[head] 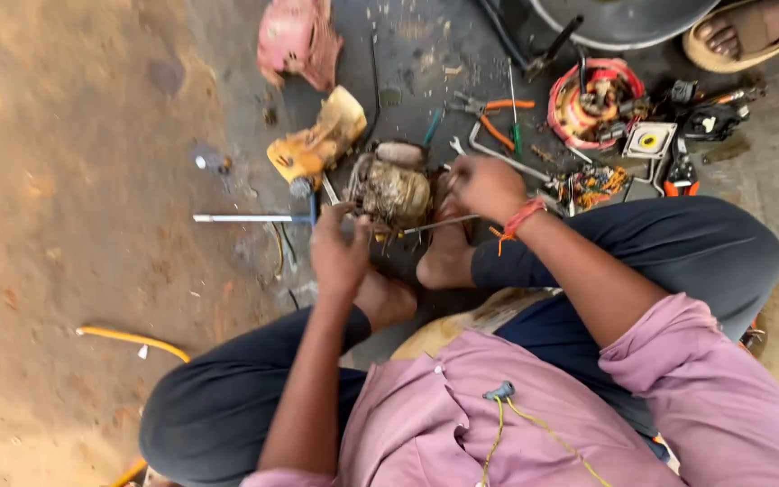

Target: Disassembling and inspecting the components of a small internal combustion engine, such as from a brush cutter.

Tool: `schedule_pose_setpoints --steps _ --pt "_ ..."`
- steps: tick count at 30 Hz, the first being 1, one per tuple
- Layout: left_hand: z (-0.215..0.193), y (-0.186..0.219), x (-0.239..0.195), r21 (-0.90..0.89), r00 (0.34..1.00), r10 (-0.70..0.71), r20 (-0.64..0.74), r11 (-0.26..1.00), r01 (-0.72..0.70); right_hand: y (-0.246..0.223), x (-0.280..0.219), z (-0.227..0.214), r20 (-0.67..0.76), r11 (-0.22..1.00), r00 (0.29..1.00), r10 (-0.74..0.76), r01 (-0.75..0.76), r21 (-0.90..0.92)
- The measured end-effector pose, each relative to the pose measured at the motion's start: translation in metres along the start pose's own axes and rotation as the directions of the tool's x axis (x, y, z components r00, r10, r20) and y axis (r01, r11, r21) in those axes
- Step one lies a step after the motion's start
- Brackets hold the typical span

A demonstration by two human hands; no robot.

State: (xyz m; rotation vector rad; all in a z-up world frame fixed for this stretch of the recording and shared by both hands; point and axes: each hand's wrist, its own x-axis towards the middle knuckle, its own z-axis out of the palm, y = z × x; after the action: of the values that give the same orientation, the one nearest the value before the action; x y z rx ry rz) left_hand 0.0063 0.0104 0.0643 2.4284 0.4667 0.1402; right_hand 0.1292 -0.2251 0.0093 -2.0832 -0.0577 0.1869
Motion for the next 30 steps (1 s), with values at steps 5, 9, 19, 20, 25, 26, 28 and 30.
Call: schedule_pose_setpoints --steps 5,9,19,20,25,26,28,30 --pt "-0.075 0.014 -0.019 -0.330 0.994 -0.033 0.107 0.942 0.066 0.004 -0.056 0.044 0.778 0.734 0.616 -0.125 0.585 -0.344" --pt "-0.066 -0.005 -0.021 -0.467 0.988 -0.136 0.069 0.871 0.152 0.064 -0.077 0.125 0.859 0.528 0.435 -0.268 0.813 -0.247" --pt "-0.038 -0.002 -0.006 -0.341 0.992 -0.121 0.039 0.932 0.127 0.078 -0.067 0.173 0.740 0.366 0.591 -0.322 0.798 -0.478" --pt "-0.035 -0.004 -0.005 -0.225 0.989 -0.148 0.019 0.963 0.148 0.089 -0.065 0.170 0.709 0.322 0.548 -0.445 0.836 -0.444" --pt "-0.005 -0.027 -0.005 -0.413 0.985 -0.160 0.064 0.894 0.172 0.093 -0.064 0.172 0.802 0.335 0.552 -0.228 0.818 -0.468" --pt "0.005 -0.034 -0.005 -0.459 0.996 -0.087 0.006 0.885 0.080 0.119 -0.062 0.182 0.731 0.241 0.507 -0.457 0.861 -0.447" --pt "-0.002 -0.025 -0.006 -0.393 0.993 -0.111 0.045 0.912 0.120 0.128 -0.064 0.186 0.712 0.410 0.626 -0.318 0.768 -0.492" --pt "-0.003 -0.025 -0.003 -0.314 0.990 -0.112 0.084 0.940 0.133 0.130 -0.067 0.179 0.660 0.573 0.731 -0.172 0.619 -0.536"
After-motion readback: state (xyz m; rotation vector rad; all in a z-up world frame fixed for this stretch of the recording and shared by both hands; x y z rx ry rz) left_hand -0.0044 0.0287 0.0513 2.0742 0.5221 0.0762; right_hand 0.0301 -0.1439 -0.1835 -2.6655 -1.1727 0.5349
